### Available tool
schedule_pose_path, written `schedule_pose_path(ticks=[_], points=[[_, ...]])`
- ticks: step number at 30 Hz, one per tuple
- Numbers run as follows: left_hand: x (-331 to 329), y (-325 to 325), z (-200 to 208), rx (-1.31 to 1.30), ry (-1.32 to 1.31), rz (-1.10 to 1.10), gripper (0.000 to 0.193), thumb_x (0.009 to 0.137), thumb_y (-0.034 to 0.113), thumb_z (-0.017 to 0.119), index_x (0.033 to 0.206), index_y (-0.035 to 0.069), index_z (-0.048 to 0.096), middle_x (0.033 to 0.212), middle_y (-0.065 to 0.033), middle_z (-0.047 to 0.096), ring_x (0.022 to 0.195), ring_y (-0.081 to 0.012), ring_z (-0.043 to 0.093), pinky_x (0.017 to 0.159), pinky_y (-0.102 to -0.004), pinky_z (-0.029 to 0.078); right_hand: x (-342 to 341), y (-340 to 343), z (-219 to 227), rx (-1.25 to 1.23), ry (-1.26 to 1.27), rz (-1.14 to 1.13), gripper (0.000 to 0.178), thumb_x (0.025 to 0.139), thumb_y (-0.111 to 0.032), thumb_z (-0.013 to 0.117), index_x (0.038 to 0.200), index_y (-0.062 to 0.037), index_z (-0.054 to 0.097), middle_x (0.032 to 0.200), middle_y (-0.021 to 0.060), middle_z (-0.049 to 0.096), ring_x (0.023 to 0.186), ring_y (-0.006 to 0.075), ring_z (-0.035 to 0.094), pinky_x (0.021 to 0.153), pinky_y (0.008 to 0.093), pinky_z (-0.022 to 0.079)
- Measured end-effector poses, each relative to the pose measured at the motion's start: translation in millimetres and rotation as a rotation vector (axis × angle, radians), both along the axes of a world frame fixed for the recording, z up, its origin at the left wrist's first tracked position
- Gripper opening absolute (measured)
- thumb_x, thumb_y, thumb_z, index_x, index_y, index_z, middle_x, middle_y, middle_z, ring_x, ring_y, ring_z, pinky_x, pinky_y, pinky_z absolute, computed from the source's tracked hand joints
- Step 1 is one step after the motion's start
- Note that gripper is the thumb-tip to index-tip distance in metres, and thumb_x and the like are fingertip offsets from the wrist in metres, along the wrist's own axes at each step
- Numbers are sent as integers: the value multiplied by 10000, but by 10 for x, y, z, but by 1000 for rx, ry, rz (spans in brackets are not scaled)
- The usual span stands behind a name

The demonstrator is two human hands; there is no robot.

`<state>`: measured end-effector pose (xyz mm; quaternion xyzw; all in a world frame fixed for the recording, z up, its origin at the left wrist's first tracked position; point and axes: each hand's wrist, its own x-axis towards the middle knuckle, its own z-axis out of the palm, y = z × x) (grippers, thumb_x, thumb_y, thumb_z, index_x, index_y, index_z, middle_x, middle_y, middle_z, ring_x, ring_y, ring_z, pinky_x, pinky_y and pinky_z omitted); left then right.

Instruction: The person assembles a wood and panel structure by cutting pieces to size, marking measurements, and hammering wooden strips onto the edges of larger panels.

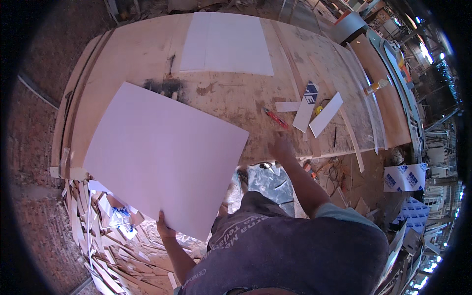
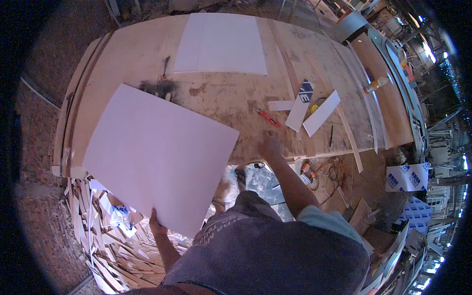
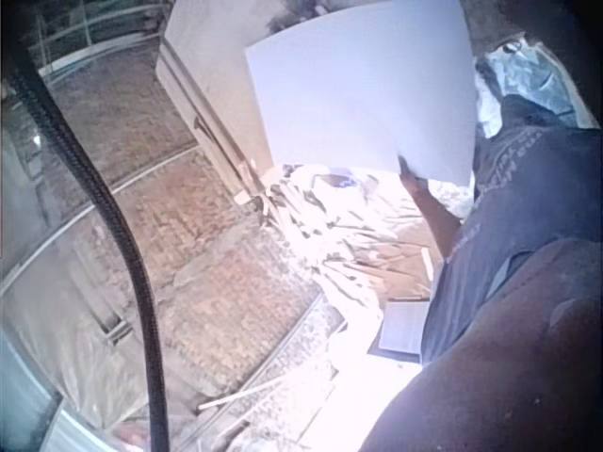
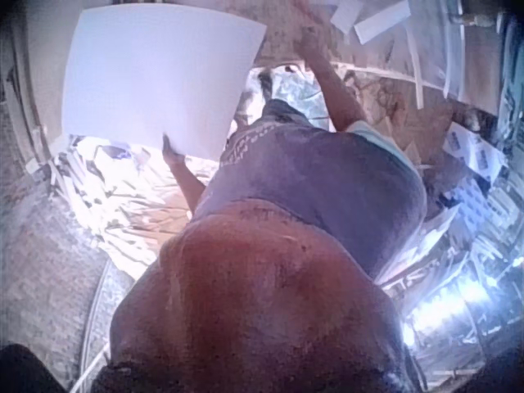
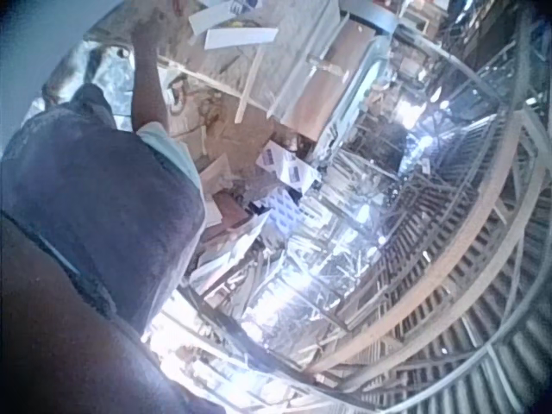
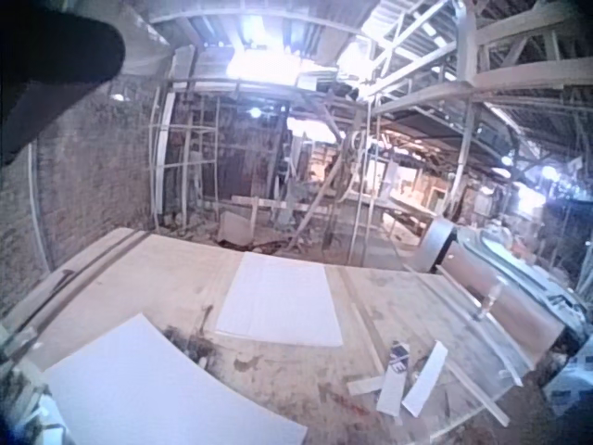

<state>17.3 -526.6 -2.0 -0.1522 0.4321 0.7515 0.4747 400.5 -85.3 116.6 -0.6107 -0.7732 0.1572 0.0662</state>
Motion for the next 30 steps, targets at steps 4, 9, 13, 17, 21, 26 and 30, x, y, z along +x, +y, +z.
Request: schedule_pose_path(ticks=[4, 9, 13, 17, 21, 26, 30], points=[[-4, 119, 569, -23, 140, 3, 488, 955, 178, 660, 1389, 6, 517, 1284, -124, 634, 1180, -295, 624, 1002, -461, 540, -307, -47, -89, 228, -230, 647, 872, 709, -392, 796, 1483, -140, 484, 1491, 164, 439, 1394, 359, 411, 1091, 626, 346], [52, 331, 1668, -191, 451, 58, 472, 906, 61, 630, 1360, -20, 530, 1245, -142, 645, 1125, -294, 648, 988, -445, 549, -872, -590, 867, -59, 225, 1193, 877, 752, -353, 757, 1536, -178, 406, 1528, 154, 383, 1465, 362, 316, 1178, 628, 250], [155, 983, 2730, -355, 710, 17, 428, 881, 80, 625, 1263, -101, 560, 1135, -173, 660, 1024, -272, 672, 900, -384, 550, -975, -651, 1391, -214, 499, 1453, 961, 751, -432, 793, 1568, -192, 349, 1549, 151, 353, 1483, 387, 277, 1196, 638, 211], [157, 1530, 3493, -416, 874, -81, 379, 926, 164, 600, 1187, -111, 599, 1101, -182, 653, 1003, -244, 648, 896, -369, 508, -771, -492, 1895, -159, 543, 1557, 1001, 746, -450, 822, 1577, -189, 328, 1549, 161, 348, 1480, 397, 278, 1201, 608, 231], [362, 2382, 4071, -575, 1150, -58, 623, 945, 441, 624, 1297, -71, 584, 1168, -153, 636, 1069, -239, 600, 923, -370, 475, -602, -330, 2012, -73, 669, 1422, 926, 810, -430, 799, 1566, -157, 339, 1516, 196, 381, 1424, 396, 362, 1147, 529, 352], [761, 3368, 4498, -538, 1281, -69, 901, 939, 723, 462, 1430, -30, 505, 1219, -145, 630, 1107, -235, 591, 941, -384, 464, -581, 59, 2235, 144, 891, 1009, 735, 829, -301, 767, 1486, -134, 483, 1315, 172, 586, 1131, 348, 625, 932, 442, 545], [485, 3579, 4400, -118, 1211, -456, 987, 954, 788, 306, 1539, -4, 365, 1361, -201, 568, 1203, -300, 586, 990, -431, 464, -657, 303, 2311, 303, 873, 785, 607, 845, -227, 725, 1411, -100, 545, 1203, 184, 651, 1000, 353, 683, 836, 458, 576]])
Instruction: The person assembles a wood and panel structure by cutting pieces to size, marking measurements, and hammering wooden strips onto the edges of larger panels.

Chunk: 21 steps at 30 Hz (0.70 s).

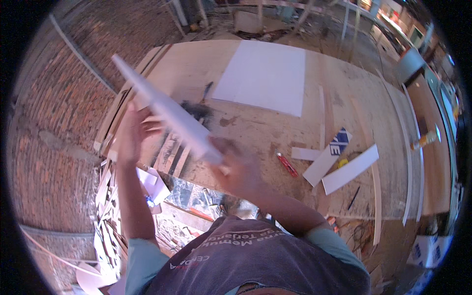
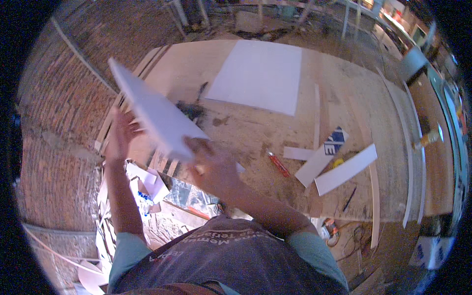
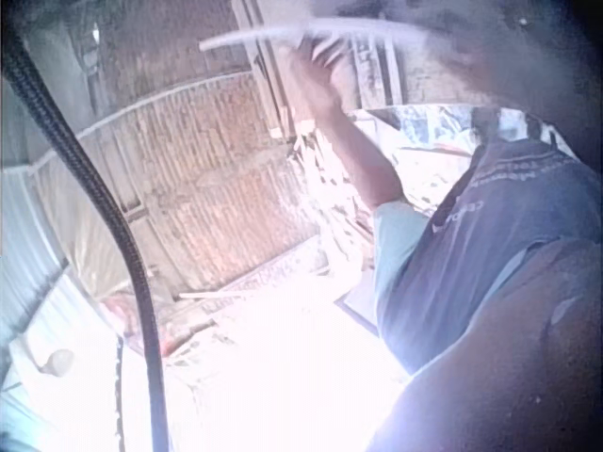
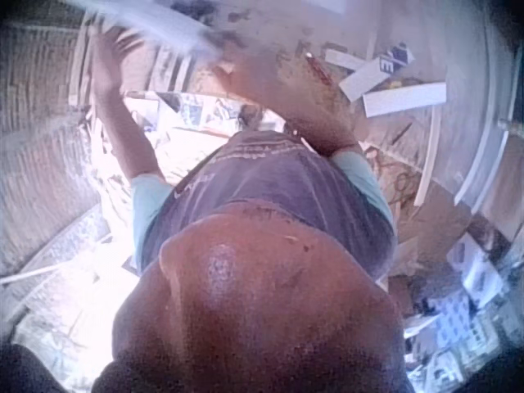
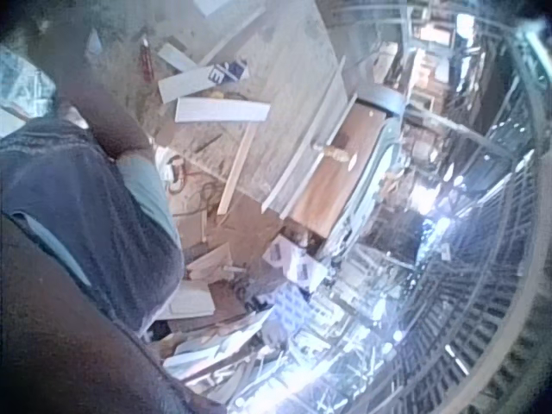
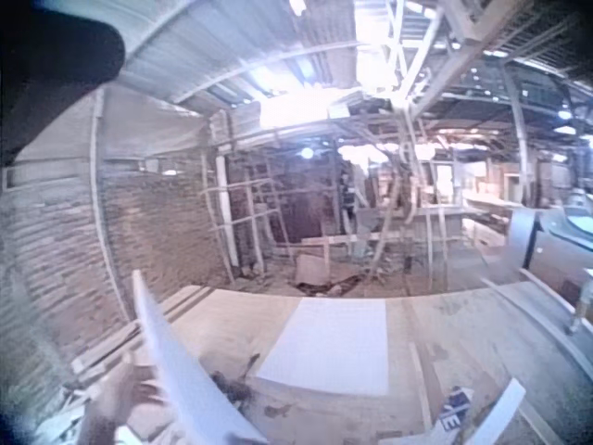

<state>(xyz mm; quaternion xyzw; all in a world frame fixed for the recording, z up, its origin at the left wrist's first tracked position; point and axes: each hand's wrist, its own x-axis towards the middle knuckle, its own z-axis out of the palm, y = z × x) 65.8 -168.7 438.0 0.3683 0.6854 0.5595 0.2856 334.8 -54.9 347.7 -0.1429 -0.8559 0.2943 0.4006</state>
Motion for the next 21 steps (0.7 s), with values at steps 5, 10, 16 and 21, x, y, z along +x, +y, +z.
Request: schedule_pose_path(ticks=[5, 10, 16, 21], points=[[-149, 381, -711, 105, -112, -89, 922, 960, 790, 272, 1609, 135, 274, 1404, -212, 550, 1066, -322, 636, 910, -428, 514, -50, 531, 88, -391, 101, -158, 336, 891, -221, 758, 1164, -39, 688, 1028, 151, 737, 888, 267, 727, 801, 377, 563], [-1179, 270, -3143, -153, -615, 269, 834, 937, 727, 503, 1452, 74, 451, 1107, -144, 645, 914, -252, 633, 823, -400, 528, -251, 656, 43, -456, 278, -242, 291, 883, -128, 783, 1123, 16, 703, 1045, 74, 727, 929, 136, 660, 812, 301, 526], [-1071, 588, -3932, -243, -836, 317, 1027, 815, 839, 568, 1294, -68, 527, 1028, -166, 661, 759, -252, 662, 640, -362, 548, -429, 605, 73, -314, 463, -441, 346, 879, -144, 795, 1149, 38, 677, 1073, 81, 707, 972, 164, 654, 857, 320, 522], [-1243, 977, -3991, -259, -1081, 294, 1085, 782, 885, 545, 1292, -73, 549, 1051, -164, 668, 795, -267, 678, 667, -370, 559, -721, 257, 475, -395, 489, -512, 339, 877, -142, 794, 1132, 37, 662, 1018, 72, 703, 901, 151, 656, 807, 299, 522]])
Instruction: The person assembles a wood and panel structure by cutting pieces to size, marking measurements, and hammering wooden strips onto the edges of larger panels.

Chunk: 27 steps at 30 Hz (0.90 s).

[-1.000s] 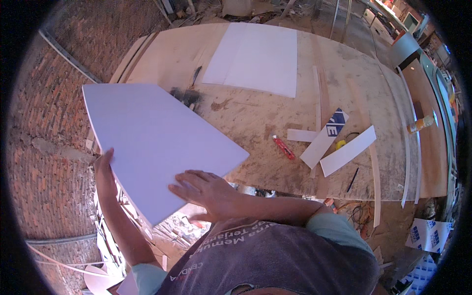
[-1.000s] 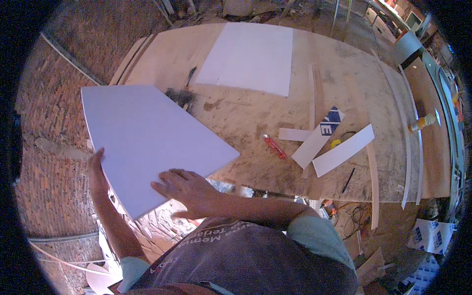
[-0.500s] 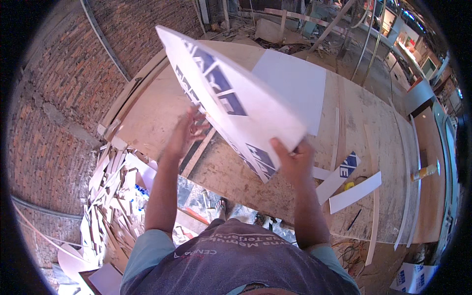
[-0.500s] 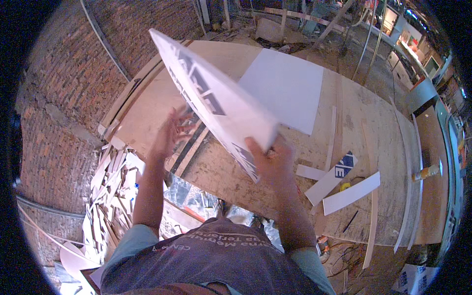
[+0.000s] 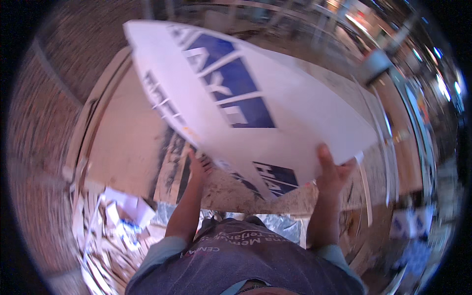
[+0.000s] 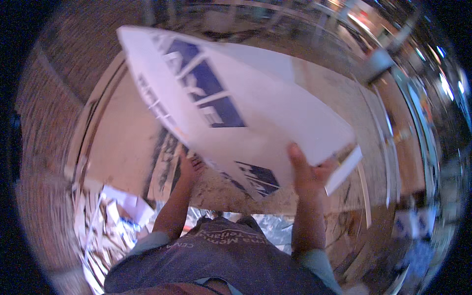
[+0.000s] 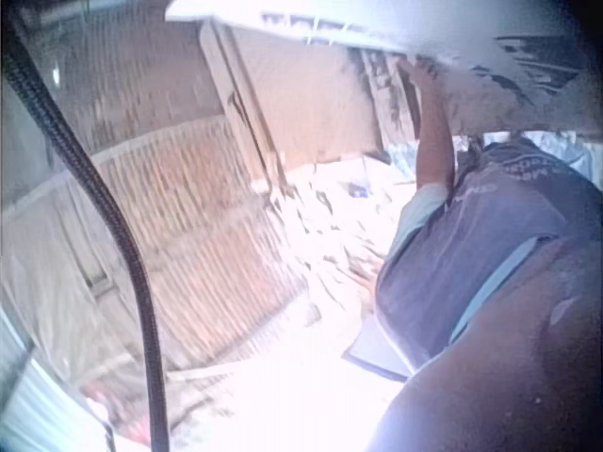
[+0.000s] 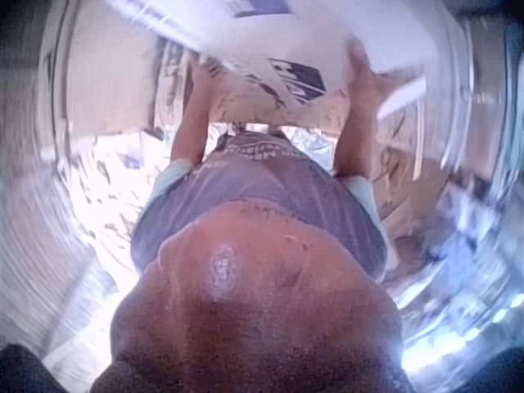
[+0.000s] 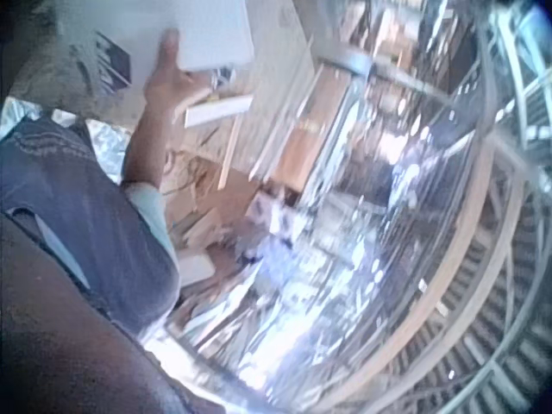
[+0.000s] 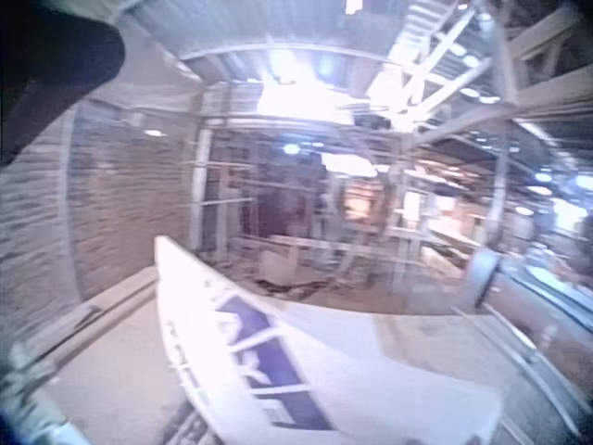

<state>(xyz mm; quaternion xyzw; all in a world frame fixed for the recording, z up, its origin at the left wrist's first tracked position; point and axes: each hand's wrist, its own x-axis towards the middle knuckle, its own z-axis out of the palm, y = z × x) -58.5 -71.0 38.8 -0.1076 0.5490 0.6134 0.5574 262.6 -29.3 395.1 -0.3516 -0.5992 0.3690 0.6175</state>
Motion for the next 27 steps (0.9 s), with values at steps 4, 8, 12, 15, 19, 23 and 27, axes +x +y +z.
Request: schedule_pose_path(ticks=[4, 8, 12, 15, 19, 23, 27], points=[[76, 273, 18, 433, -152, 255, 864, 919, 787, 457, 1264, 10, 608, 1084, -94, 686, 867, -250, 675, 717, -381, 561, -167, -91, 267, -81, -67, 72, 210, 883, -176, 810, 1013, -22, 751, 961, 30, 730, 875, 103, 646, 760, 271, 520], [156, 352, -24, 435, -28, 193, 745, 1001, 680, 418, 1343, 30, 543, 1252, -108, 637, 1102, -285, 639, 927, -457, 536, -7, 34, 185, -4, 21, 114, 204, 890, -172, 802, 1024, -26, 753, 952, 24, 733, 858, 99, 647, 744, 265, 518], [231, 288, 183, 422, 102, 225, 636, 1047, 562, 444, 1395, 29, 464, 1343, -139, 565, 1173, -304, 618, 973, -450, 547, 414, 217, 46, -195, 133, -25, 364, 856, -133, 749, 1161, 46, 661, 1077, 100, 712, 953, 192, 681, 825, 321, 543], [309, 492, 551, 467, 311, 249, 539, 1059, 451, 509, 1369, 11, 472, 1304, -162, 581, 1131, -291, 636, 920, -417, 576, 852, 500, -272, -197, 352, -162, 603, 858, -160, 712, 1384, 35, 491, 1244, 171, 638, 1083, 283, 662, 929, 421, 549], [240, 1198, 888, 302, 515, 384, 385, 962, 310, 727, 1022, -22, 541, 1020, -141, 661, 872, -199, 651, 739, -339, 569, 1751, 950, -976, -313, 374, 40, 733, 824, -175, 714, 1460, 29, 411, 1350, 185, 569, 1256, 346, 560, 1079, 456, 459], [28, 1987, 1242, 283, 702, 320, 391, 892, 293, 799, 898, -3, 544, 892, -114, 661, 755, -186, 626, 676, -325, 542, 1854, 1104, -1494, -497, 515, 109, 738, 763, -43, 735, 1437, -15, 438, 1318, 145, 576, 1200, 327, 598, 1022, 476, 522], [67, 2622, 1404, 89, 1013, 67, 358, 798, 234, 849, 821, -3, 581, 807, -84, 675, 685, -174, 629, 623, -319, 528, 2090, 1058, -2612, -604, 789, 90, 747, 741, -11, 719, 1433, -34, 439, 1320, 139, 560, 1254, 325, 556, 1029, 499, 518]])
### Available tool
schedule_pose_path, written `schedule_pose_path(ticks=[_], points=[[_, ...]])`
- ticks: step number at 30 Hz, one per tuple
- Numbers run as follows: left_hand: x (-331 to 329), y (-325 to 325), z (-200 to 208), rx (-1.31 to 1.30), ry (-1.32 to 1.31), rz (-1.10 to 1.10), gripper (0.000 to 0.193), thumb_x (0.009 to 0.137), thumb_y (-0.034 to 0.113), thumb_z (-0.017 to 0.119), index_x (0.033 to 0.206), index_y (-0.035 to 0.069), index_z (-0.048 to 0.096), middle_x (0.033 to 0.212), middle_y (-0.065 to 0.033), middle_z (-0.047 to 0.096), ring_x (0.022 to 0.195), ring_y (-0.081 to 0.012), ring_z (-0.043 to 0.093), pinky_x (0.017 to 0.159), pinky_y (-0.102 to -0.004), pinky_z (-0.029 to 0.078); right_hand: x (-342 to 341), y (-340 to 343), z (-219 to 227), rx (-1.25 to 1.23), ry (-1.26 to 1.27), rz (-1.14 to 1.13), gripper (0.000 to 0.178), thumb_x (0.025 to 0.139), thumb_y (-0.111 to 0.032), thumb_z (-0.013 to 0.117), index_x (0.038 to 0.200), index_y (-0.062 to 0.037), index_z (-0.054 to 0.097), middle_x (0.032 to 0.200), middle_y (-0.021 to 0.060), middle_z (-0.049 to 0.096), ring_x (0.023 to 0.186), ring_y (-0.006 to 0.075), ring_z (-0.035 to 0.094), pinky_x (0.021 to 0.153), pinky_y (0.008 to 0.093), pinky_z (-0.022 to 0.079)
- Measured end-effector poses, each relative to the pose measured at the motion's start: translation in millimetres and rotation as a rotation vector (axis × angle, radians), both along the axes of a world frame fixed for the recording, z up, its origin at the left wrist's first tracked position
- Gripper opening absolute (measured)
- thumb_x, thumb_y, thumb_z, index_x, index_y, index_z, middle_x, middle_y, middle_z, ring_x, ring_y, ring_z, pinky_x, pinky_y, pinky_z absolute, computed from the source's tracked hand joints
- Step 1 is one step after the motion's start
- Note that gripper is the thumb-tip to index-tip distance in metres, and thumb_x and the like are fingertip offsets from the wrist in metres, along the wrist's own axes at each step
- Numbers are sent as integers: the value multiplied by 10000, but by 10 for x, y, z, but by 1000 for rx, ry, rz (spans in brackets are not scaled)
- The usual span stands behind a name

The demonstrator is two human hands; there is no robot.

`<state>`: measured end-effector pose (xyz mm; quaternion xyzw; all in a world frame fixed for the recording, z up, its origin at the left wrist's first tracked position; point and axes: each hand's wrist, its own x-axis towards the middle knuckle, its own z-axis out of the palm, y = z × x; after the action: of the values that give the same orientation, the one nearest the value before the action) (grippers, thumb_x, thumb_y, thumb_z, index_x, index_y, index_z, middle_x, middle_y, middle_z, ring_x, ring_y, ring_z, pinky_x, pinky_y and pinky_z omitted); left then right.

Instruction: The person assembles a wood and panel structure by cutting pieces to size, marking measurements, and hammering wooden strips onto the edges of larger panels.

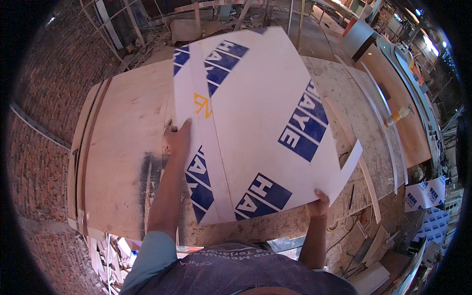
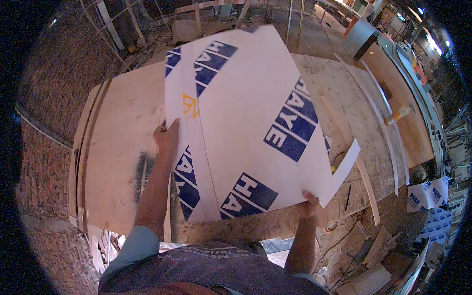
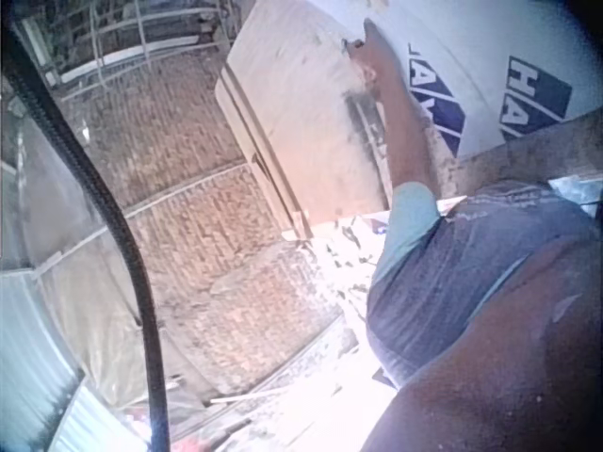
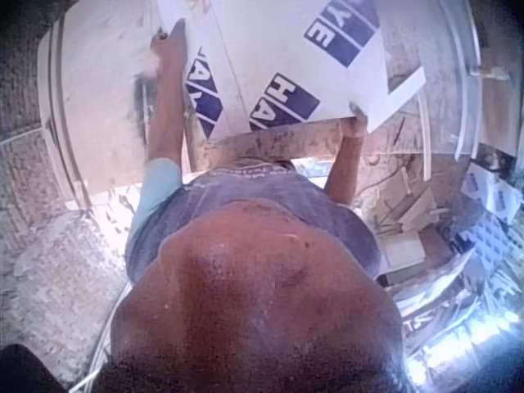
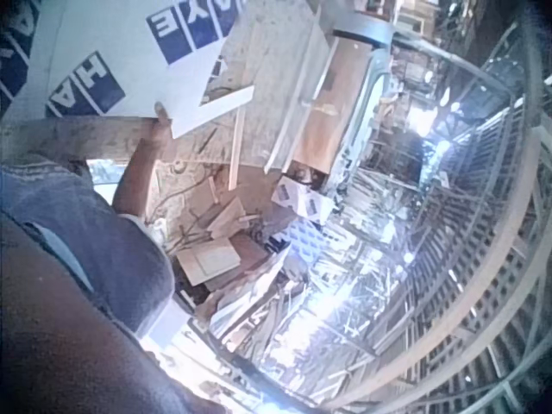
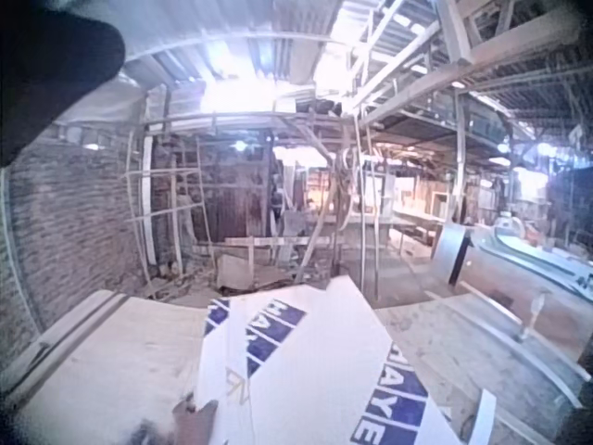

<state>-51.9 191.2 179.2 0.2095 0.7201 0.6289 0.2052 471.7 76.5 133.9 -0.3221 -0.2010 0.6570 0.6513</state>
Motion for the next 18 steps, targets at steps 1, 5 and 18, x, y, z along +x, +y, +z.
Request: schedule_pose_path(ticks=[1, 5, 18], points=[[-15, 121, -94, -4, 86, -69, 344, 768, 215, 863, 794, 1, 595, 806, -68, 679, 679, -159, 628, 597, -312, 523, -39, -18, -76, -5, 9, 6, 747, 741, -11, 719, 1433, -34, 439, 1320, 139, 560, 1254, 325, 556, 1029, 499, 518], [249, 521, -307, -203, 118, -86, 435, 691, 304, 894, 812, -31, 644, 800, -144, 709, 700, -221, 672, 661, -372, 552, -43, -87, -375, -135, 61, -8, 812, 731, -21, 691, 1486, -63, 393, 1398, 120, 530, 1321, 317, 516, 1116, 492, 454], [-567, 1285, -1312, -554, 479, -365, 539, 706, 439, 875, 872, -40, 691, 860, -176, 724, 746, -288, 685, 722, -404, 550, -445, 475, -381, -581, 69, -88, 637, 846, -65, 670, 1438, -28, 436, 1354, 136, 564, 1277, 322, 556, 1103, 499, 464]])
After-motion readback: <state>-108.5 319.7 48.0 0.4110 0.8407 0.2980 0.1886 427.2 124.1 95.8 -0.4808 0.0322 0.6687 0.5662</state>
